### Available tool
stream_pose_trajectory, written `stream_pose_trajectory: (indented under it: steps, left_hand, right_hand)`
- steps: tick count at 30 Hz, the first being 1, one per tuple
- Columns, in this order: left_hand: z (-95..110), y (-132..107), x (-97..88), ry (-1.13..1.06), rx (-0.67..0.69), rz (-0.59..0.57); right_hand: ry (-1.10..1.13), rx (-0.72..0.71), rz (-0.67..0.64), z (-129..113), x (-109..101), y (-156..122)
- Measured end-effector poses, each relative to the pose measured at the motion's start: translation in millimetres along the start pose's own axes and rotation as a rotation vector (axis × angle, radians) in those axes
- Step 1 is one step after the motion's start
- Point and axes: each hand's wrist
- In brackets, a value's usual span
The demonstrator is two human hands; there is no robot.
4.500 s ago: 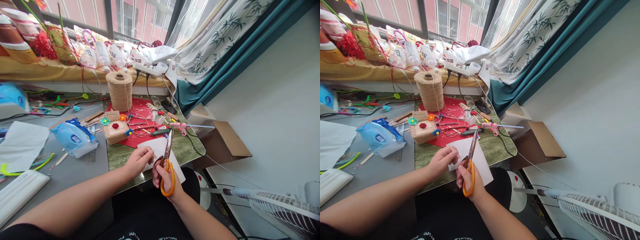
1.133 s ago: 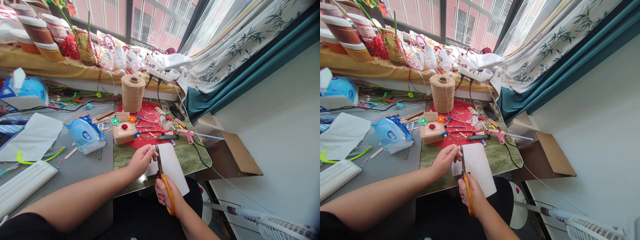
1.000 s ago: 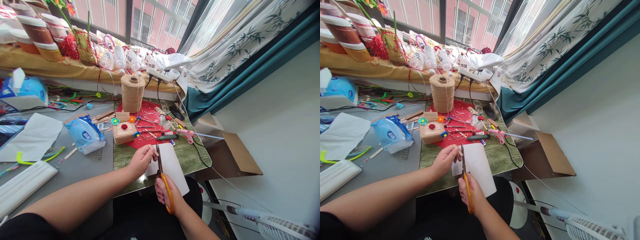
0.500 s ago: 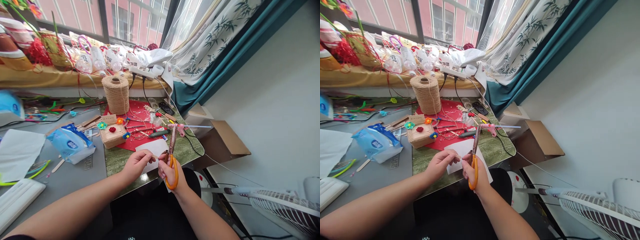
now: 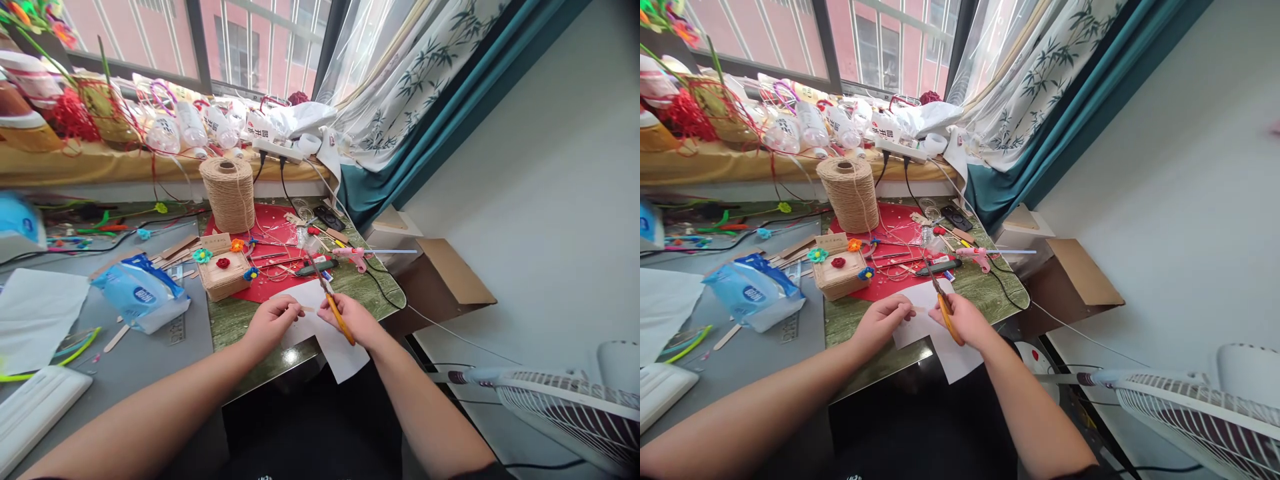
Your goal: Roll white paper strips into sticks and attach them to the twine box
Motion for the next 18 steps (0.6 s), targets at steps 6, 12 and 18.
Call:
stream_pose_trajectory:
  steps: [6, 12, 18]
  left_hand:
    - [0.8, 2.0, -1.7, -0.086, -0.091, 0.059]
    - [3.3, 2.8, 0.3, -0.113, -0.108, 0.042]
    - [-10.7, 4.4, 3.5, -0.019, -0.130, -0.087]
  right_hand:
    - [-0.785, -0.104, 0.071, 7.3, -29.5, 42.9]
    - [-0.841, -0.178, 0.076, 10.3, -27.4, 56.6]
    - [-0.754, -0.229, 0.026, 22.4, -7.9, 44.4]
Point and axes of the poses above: each hand's wrist, its own y-axis towards the middle knuckle, its own x-axis out of the palm, z = x × y, and after that the axes turned 6 degrees about z, right-handed
